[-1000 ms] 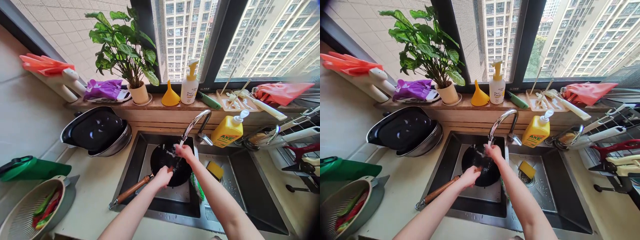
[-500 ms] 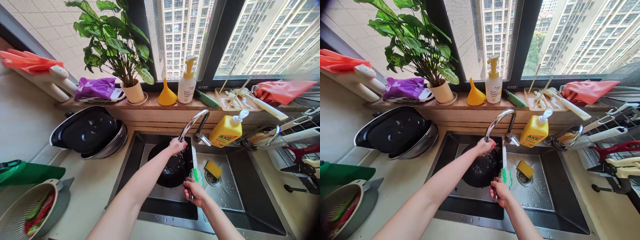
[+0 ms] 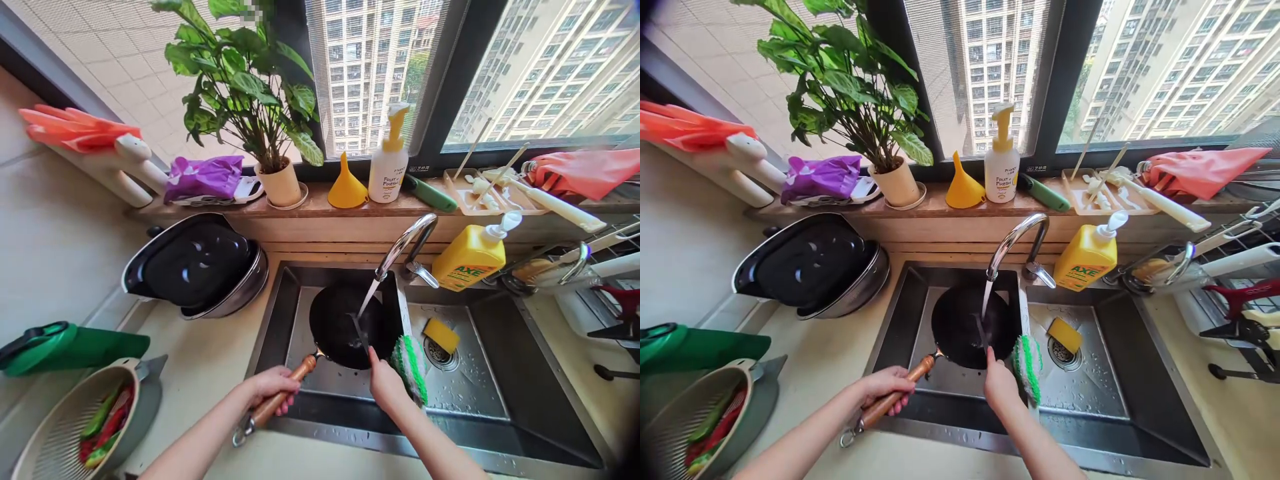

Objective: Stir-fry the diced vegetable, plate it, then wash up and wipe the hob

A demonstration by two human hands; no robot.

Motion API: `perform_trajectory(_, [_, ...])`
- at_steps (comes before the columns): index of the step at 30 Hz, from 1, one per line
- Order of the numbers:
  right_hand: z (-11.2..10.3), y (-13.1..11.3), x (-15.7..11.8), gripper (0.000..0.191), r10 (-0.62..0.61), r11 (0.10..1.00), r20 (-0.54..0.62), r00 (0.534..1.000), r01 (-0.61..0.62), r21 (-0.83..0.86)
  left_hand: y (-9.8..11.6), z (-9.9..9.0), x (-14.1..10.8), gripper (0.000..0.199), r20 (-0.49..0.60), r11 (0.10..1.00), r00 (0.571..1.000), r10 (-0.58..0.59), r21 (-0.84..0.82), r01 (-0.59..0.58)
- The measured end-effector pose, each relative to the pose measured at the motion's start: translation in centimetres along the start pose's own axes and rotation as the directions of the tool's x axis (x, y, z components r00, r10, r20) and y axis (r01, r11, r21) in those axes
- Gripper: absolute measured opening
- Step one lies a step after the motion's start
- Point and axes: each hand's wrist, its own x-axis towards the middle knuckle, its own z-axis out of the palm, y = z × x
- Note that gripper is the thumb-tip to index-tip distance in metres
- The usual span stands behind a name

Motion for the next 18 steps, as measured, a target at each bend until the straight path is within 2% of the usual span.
perform_trajectory(2, [0.0, 0.2, -0.3, 0.072, 0.034, 0.999, 0.000, 0.999, -0.034, 0.030, 0.1, 1.7, -0.5, 0.044, 0.134, 0.963, 0.988, 0.073, -0.269, -0.035])
perform_trajectory(3, [-0.2, 0.1, -0.1, 0.072, 0.056, 0.994, -0.005, 0.998, -0.055, 0.093, 0.2, 2.8, -0.6, 0.046, 0.170, 0.909, 0.978, 0.119, -0.415, -0.039])
perform_trajectory(5, [-1.0, -0.5, 1.0, 0.069, 0.076, 0.965, -0.021, 0.997, -0.069, 0.252, 0.2, 5.0, -0.6, 0.047, 0.178, 0.802, 0.972, 0.156, -0.597, -0.019])
perform_trajectory(6, [-1.6, -1.2, 1.8, 0.067, 0.072, 0.945, -0.028, 0.997, -0.059, 0.322, 0.2, 5.9, -0.5, 0.045, 0.169, 0.793, 0.976, 0.139, -0.609, -0.007])
perform_trajectory(9, [-3.6, -3.2, 3.6, 0.058, 0.032, 0.900, -0.024, 0.999, -0.019, 0.435, 0.3, 7.2, -0.1, 0.041, 0.142, 0.840, 0.987, 0.076, -0.542, 0.013])
perform_trajectory(12, [-4.5, -3.4, 2.2, 0.060, -0.005, 0.862, 0.060, 0.998, -0.026, 0.507, 0.8, 6.0, -1.0, 0.039, 0.078, 0.895, 0.997, 0.029, -0.447, 0.009])
perform_trajectory(14, [-4.3, -1.8, -0.5, 0.066, -0.036, 0.838, 0.127, 0.991, -0.040, 0.545, 1.3, 4.7, -2.5, 0.042, -0.005, 0.961, 1.000, 0.002, -0.276, -0.004])
perform_trajectory(16, [-3.3, 0.7, -3.4, 0.069, -0.085, 0.819, 0.183, 0.979, -0.036, 0.573, 1.9, 3.3, -4.4, 0.043, -0.147, 1.000, 0.989, 0.018, -0.017, -0.021])
perform_trajectory(18, [-1.8, 3.1, -5.7, 0.067, -0.148, 0.799, 0.154, 0.977, 0.027, 0.600, 2.5, 2.1, -6.6, 0.037, -0.317, 0.972, 0.944, 0.092, 0.235, -0.016])
